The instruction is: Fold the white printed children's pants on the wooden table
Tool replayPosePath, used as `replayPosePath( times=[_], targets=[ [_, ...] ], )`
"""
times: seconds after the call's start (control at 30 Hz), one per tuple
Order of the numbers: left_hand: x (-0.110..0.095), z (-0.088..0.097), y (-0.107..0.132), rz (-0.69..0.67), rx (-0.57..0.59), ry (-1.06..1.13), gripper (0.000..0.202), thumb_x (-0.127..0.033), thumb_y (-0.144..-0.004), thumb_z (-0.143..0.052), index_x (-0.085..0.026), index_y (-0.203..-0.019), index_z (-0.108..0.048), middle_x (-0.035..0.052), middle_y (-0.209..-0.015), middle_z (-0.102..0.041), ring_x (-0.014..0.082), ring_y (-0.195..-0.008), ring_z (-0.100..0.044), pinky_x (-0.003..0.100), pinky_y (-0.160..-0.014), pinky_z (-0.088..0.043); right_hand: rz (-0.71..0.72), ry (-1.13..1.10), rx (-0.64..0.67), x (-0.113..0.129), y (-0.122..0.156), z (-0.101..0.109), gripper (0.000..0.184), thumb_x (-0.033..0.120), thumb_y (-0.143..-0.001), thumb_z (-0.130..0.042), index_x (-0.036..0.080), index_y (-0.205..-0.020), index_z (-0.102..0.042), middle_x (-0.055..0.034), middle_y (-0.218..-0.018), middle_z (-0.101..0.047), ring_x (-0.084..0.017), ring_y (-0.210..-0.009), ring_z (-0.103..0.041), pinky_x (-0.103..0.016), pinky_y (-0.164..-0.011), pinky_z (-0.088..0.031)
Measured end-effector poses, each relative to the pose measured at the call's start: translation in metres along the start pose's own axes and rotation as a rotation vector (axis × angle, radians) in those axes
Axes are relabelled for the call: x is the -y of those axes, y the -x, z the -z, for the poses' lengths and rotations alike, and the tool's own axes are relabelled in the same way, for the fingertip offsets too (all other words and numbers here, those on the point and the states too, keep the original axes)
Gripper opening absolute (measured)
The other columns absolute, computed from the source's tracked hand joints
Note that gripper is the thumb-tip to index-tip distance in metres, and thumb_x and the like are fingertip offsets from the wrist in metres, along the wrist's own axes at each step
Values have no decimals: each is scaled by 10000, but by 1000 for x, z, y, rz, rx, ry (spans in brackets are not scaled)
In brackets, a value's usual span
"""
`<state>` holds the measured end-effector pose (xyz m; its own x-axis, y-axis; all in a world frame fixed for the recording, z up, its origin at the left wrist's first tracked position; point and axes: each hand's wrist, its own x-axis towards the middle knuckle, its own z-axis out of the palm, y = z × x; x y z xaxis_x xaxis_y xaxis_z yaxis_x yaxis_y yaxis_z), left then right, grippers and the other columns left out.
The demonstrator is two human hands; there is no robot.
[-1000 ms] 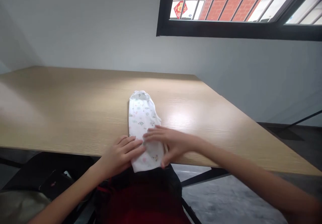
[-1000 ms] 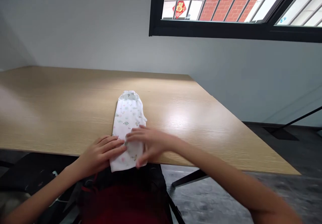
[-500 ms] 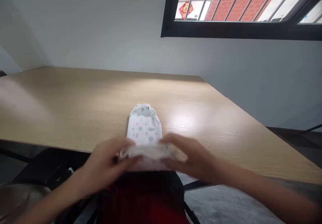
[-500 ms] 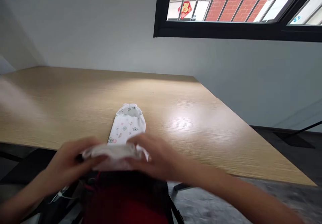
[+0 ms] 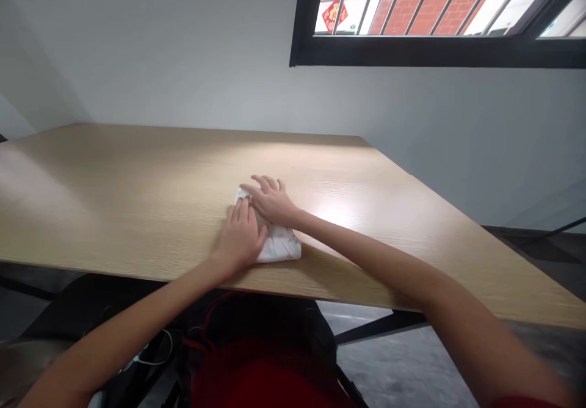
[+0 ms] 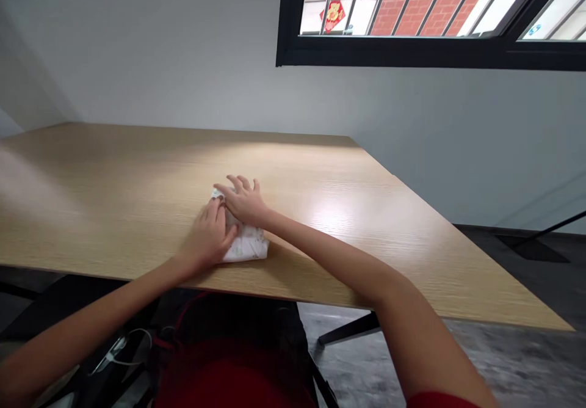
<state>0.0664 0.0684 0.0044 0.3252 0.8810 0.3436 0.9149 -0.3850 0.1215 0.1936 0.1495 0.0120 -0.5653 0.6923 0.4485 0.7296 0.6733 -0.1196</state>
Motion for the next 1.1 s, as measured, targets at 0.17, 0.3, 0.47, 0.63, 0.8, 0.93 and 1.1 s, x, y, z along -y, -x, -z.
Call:
replayPosePath(
  times=[0.17,0.3,0.47,0.63,0.8,0.93,1.1],
  targets=[
    [-15,0,40,-159,140,-16,589,-457,-894,-304,-45,-1313,-339,201,-1377,-330,324,-1288,-275,478,-1042,-266,-2,239,-20,-14,-45,-22,410,417,-936,-357,369,-1341,-321,-60,-1405,-265,-359,-1253,-212,-686,-936,-65],
    [5,15,49,-243,141,86,527,-466,-882,-375,-128,-1285,-405,132,-1335,-421,259,-1225,-396,413,-1013,-352,-18,216,-66,-24,-68,-10,401,341,-949,-341,287,-1346,-341,-100,-1354,-344,-339,-1228,-260,-660,-948,-106],
    [32,21,38,-440,29,107,299,-311,-912,-365,-129,-1043,-562,114,-1079,-598,215,-1005,-563,358,-849,-479,335,-69,59,-3,-8,22,310,320,-903,-425,197,-1175,-507,-81,-1167,-525,-239,-1096,-427,-502,-982,-244],
    [36,18,40,-527,-110,11,226,-184,-884,-368,-133,-845,-585,72,-841,-622,175,-773,-592,297,-674,-487,424,-192,105,13,82,40,434,352,-718,-609,130,-1081,-530,-118,-1048,-551,-242,-974,-487,-431,-895,-356],
    [30,50,46,-360,-26,204,203,-230,-878,-390,-158,-852,-578,17,-777,-602,118,-658,-548,229,-582,-415,286,-345,76,17,110,60,269,139,-769,-469,146,-1035,-506,-99,-956,-567,-181,-834,-540,-310,-698,-463],
    [32,83,5,-127,133,317,243,-325,-837,-419,-172,-788,-600,-7,-725,-599,124,-643,-533,222,-557,-365,-115,-621,62,16,81,68,164,207,-791,-476,172,-951,-489,-36,-781,-580,-132,-624,-561,-239,-525,-465],
    [54,57,-61,-27,258,222,277,-322,-796,-410,-168,-722,-629,23,-800,-614,159,-711,-542,237,-606,-381,-559,-710,332,-9,33,47,91,245,-826,-421,166,-811,-465,-33,-618,-553,-146,-447,-522,-243,-368,-395]
  ],
)
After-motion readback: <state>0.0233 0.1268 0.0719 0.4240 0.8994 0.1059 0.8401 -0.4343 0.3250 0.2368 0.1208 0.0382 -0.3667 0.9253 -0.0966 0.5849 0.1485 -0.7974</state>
